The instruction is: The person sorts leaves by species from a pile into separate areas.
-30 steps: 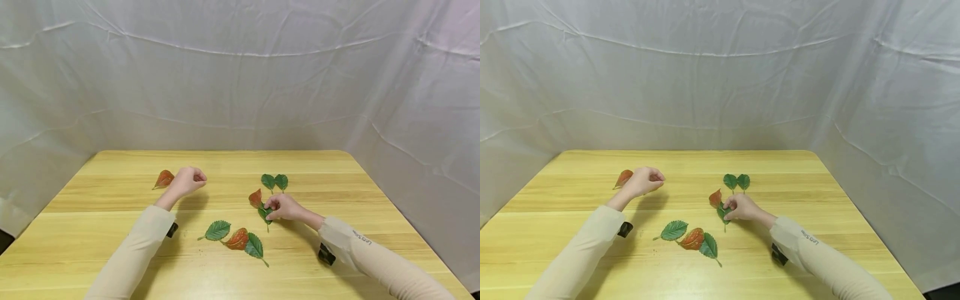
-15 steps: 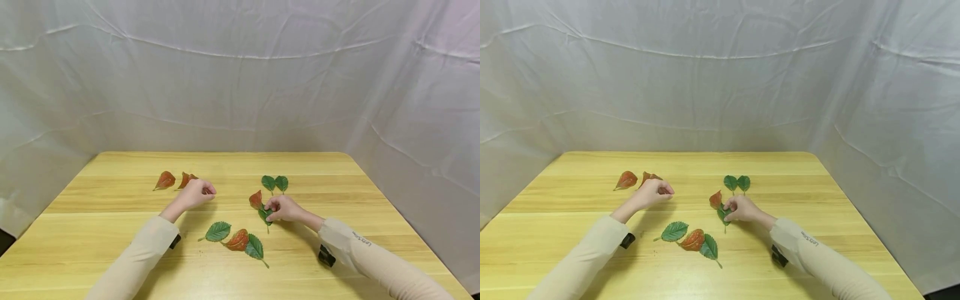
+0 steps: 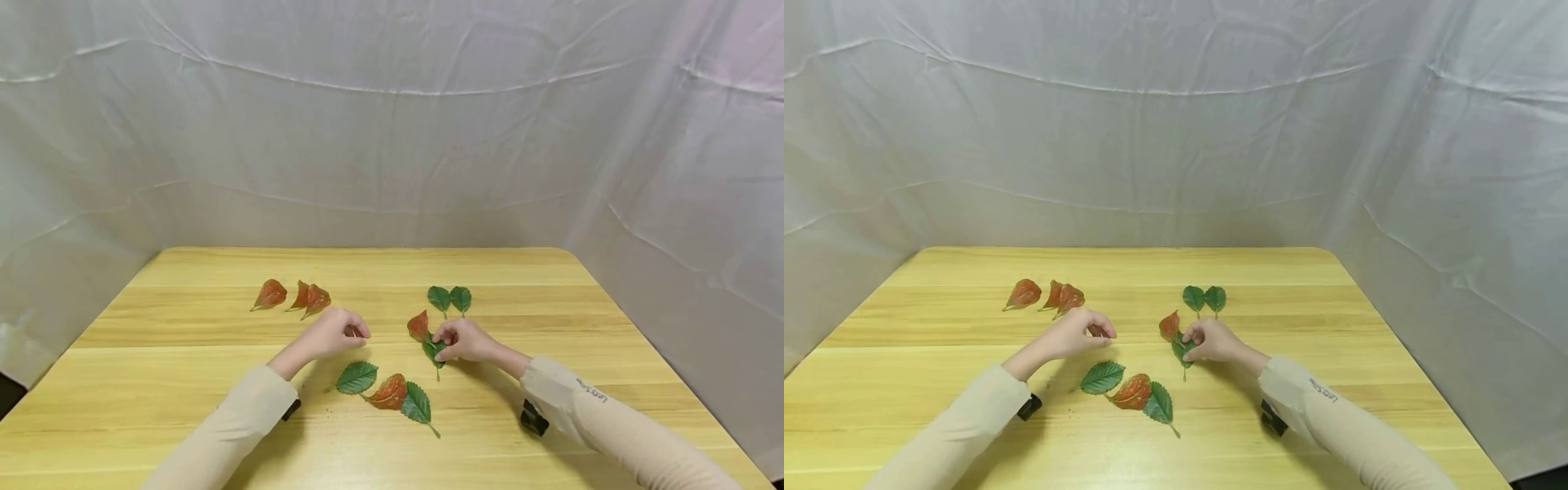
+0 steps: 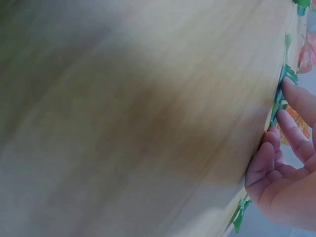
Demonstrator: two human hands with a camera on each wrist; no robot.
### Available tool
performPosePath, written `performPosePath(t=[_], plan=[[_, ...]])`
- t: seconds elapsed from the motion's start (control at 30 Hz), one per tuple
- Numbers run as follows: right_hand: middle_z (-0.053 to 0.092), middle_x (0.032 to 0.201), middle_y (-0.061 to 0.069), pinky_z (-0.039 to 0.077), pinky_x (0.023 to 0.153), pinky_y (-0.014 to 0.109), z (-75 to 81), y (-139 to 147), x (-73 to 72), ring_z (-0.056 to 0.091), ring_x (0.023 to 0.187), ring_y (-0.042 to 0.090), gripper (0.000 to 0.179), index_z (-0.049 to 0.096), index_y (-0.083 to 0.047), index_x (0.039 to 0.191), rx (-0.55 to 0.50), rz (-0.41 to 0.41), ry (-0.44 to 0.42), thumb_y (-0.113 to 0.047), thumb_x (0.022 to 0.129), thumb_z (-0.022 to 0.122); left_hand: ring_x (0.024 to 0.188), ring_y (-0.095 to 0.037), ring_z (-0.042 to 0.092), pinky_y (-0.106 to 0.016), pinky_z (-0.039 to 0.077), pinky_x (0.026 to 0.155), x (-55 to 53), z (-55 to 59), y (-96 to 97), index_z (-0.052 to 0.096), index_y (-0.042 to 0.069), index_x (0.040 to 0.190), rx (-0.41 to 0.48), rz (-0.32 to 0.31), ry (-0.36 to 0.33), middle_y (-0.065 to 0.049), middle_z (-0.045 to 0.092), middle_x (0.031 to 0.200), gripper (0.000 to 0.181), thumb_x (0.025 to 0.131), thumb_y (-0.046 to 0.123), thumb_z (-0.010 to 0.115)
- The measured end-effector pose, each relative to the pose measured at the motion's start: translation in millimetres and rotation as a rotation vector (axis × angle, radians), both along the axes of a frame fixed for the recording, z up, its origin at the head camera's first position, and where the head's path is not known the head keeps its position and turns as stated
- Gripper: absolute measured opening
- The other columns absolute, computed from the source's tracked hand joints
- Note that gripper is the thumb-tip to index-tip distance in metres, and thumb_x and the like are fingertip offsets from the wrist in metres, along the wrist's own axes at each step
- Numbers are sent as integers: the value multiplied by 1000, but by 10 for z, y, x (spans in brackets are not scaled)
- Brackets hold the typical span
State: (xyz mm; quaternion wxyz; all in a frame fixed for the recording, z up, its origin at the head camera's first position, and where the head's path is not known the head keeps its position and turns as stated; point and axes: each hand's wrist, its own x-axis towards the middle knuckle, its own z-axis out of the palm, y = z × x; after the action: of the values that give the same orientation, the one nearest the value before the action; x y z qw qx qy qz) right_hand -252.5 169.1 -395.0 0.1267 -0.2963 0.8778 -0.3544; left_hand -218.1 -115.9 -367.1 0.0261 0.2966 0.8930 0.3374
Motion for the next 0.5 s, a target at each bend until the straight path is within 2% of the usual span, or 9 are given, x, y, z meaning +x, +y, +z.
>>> performPosePath(t=[0.23, 0.5], plan=[[49, 70, 0, 35, 52, 22, 6, 4, -1, 40, 61, 12, 24, 63, 3, 89, -3, -3, -10, -6, 70, 75, 68, -10, 57, -22, 46, 62, 75, 22, 52, 67, 2, 83, -2, -54, -31, 0, 63, 79, 6, 81, 3, 62], [49, 71, 0, 35, 52, 22, 2, 1, 0, 40, 61, 13, 24, 63, 2, 89, 12, -13, -10, -7, 70, 75, 69, -9, 54, -23, 45, 63, 103, 2, 48, 71, 3, 91, -61, -142, -66, -2, 63, 89, 13, 79, 4, 65]])
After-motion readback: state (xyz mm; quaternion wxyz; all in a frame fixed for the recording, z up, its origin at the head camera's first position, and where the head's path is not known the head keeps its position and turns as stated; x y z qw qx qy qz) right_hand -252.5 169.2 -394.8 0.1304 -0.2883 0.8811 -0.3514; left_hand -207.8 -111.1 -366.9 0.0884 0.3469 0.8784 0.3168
